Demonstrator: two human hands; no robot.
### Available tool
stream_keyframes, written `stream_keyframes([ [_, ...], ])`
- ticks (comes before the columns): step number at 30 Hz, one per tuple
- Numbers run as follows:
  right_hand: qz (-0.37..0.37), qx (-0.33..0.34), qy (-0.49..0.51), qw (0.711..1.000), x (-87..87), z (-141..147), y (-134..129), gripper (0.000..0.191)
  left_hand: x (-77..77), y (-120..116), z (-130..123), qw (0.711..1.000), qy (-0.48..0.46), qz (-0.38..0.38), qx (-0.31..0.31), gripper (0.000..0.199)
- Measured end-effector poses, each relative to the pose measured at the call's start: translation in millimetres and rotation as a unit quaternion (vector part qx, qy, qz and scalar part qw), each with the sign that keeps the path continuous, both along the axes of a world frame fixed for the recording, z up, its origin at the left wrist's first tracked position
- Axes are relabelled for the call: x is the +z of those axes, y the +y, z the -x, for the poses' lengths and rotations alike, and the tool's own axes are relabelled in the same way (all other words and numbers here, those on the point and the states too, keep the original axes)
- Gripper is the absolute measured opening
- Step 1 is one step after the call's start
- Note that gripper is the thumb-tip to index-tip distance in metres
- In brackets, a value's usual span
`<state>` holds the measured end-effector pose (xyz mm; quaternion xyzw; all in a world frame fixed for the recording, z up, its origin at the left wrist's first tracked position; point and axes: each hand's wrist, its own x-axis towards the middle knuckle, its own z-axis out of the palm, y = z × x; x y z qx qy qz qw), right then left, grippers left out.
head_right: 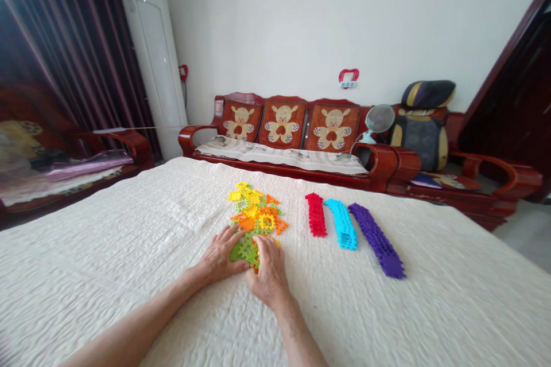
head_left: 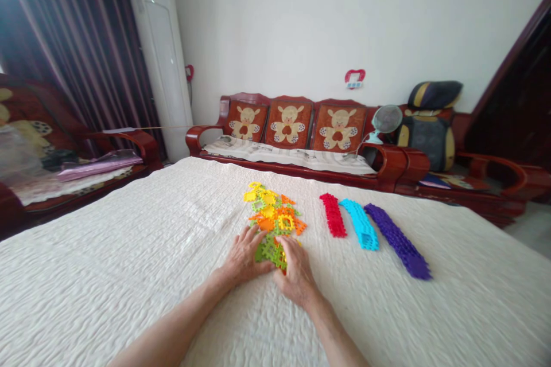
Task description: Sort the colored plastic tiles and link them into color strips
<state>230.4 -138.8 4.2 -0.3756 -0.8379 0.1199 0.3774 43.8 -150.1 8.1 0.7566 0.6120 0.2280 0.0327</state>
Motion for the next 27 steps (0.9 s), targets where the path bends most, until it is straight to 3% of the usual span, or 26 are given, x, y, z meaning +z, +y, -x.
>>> stream_keyframes([
  [10,-0.014,0.003,0.017,1.0,3.7,-3.0,-5.9,0.067,3.4,-1.9,-3.2,1.0,-0.008,0.002,0.002,0.077],
  [18,0.02,-0.063,0.008,0.998,-5.2,-7.1,-16.3,0.072,-9.9,-9.0,0.2,0.999,-0.042,-0.028,-0.002,0.075],
  [27,0.039,-0.07,0.003,0.997,-8.5,-8.5,-16.9,0.075,-12.1,-8.8,3.4,0.998,-0.048,-0.027,-0.003,0.075],
])
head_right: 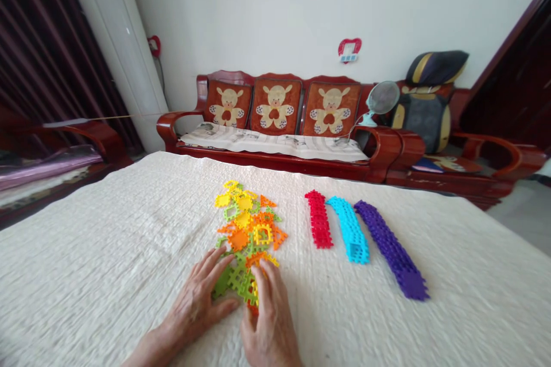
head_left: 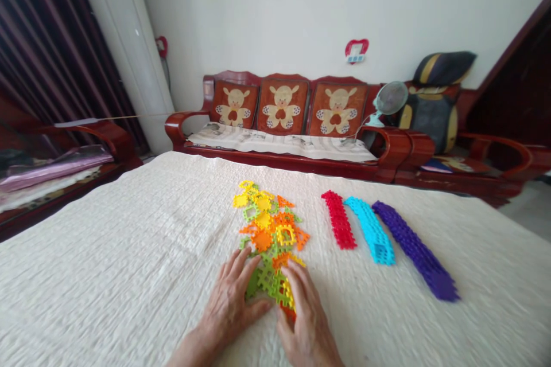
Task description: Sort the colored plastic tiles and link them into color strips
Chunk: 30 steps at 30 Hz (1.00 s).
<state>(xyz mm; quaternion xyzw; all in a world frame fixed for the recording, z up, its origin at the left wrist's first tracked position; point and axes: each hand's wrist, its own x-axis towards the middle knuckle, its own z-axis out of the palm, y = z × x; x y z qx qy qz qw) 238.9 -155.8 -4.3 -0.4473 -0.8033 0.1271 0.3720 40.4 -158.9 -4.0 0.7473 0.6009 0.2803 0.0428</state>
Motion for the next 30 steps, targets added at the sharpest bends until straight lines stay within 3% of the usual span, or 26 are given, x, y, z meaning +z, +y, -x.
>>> stream_keyframes([
  [10,-0.027,0.003,0.006,1.0,10.8,6.3,-0.5,0.063,5.3,2.0,0.0,1.0,0.012,-0.024,-0.015,0.07],
  [23,-0.053,0.007,0.022,0.998,7.7,7.8,7.0,0.059,2.2,6.9,-0.3,0.996,0.049,-0.077,-0.011,0.067],
  [30,-0.045,0.049,0.051,0.996,4.0,9.9,20.0,0.059,-4.3,10.6,1.3,0.992,0.05,-0.115,-0.028,0.061],
])
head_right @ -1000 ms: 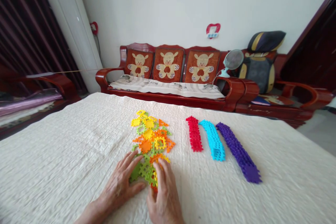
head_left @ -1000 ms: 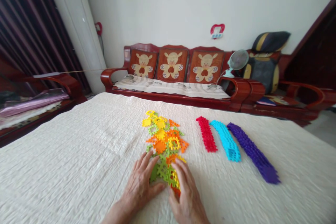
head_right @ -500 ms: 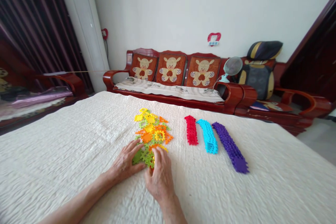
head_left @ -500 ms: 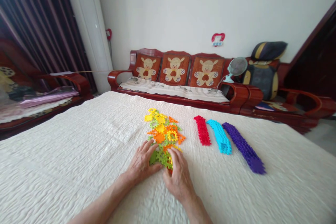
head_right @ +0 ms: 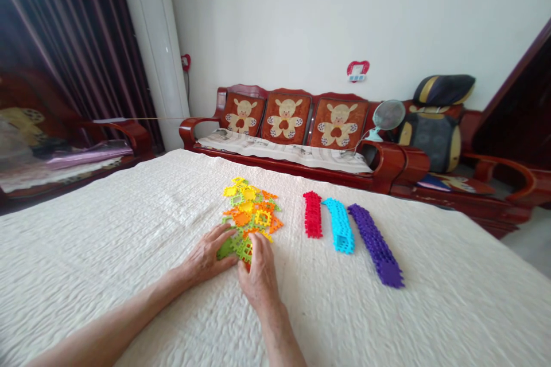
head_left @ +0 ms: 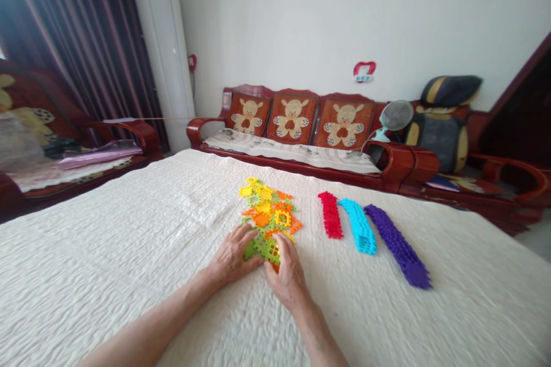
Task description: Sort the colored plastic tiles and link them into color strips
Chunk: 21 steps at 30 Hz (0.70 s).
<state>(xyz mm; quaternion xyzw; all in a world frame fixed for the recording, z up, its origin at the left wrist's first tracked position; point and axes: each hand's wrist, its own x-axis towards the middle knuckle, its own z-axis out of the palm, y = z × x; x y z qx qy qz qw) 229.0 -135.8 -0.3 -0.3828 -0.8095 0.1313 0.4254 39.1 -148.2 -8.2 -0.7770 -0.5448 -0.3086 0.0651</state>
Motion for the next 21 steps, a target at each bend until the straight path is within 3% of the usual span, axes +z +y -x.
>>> stream_keyframes([
  [9,0.006,0.005,-0.057,0.998,7.7,-14.4,2.9,0.067,-1.3,0.6,0.4,1.0,-0.016,-0.009,0.014,0.056],
  [13,0.019,0.053,-0.033,0.998,1.4,-15.7,9.0,0.066,1.3,-2.6,-0.1,0.999,-0.029,-0.014,0.004,0.049],
  [21,0.028,0.079,-0.002,0.997,1.9,-8.2,8.7,0.071,4.4,-11.3,1.0,0.999,-0.043,0.003,-0.006,0.046],
])
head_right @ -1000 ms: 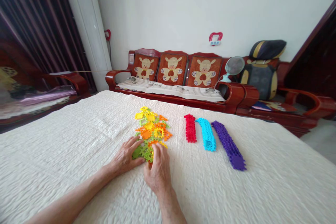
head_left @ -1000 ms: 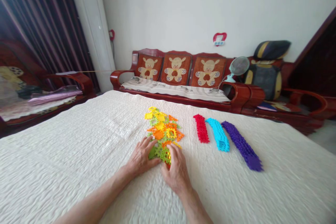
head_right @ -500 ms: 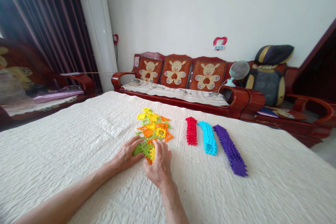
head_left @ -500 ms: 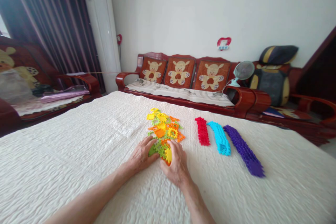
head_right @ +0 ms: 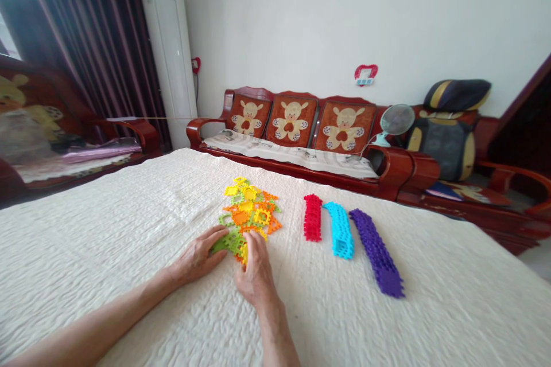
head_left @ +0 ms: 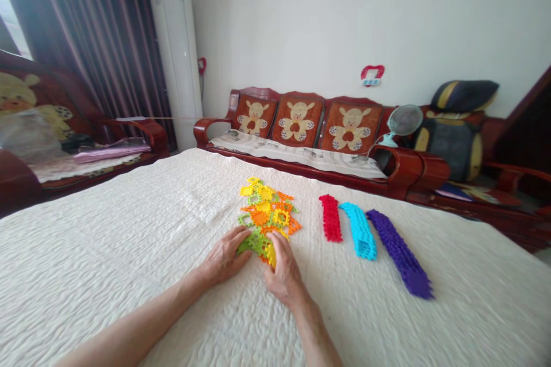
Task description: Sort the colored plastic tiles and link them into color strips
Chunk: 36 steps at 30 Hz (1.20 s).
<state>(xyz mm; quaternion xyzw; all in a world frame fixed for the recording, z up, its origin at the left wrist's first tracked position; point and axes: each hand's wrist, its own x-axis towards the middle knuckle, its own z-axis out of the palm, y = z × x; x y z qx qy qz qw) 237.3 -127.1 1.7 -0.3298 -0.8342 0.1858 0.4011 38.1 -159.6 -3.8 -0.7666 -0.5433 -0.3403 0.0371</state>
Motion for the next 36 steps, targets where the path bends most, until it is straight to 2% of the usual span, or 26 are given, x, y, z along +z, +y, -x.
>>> stream_keyframes([
  [9,0.002,-0.031,0.038,0.999,-3.9,3.7,-2.1,0.065,2.4,-2.0,1.3,0.999,-0.025,0.008,-0.02,0.038],
  [17,-0.004,-0.075,0.014,0.997,-6.2,5.6,-6.6,0.06,-2.9,-1.0,4.9,0.998,-0.053,0.015,-0.026,0.038],
  [24,-0.001,-0.073,-0.006,0.997,-11.3,-1.1,-12.9,0.057,-1.0,-4.7,1.1,0.996,-0.085,0.007,-0.008,0.038],
  [30,-0.006,-0.104,-0.02,0.994,-17.0,-6.2,-18.7,0.05,-6.0,-6.4,0.0,0.995,-0.097,0.009,-0.004,0.04],
  [36,-0.002,-0.111,-0.024,0.993,-14.1,-6.5,-21.6,0.046,-11.4,-6.1,2.2,0.994,-0.106,0.021,-0.009,0.042],
])
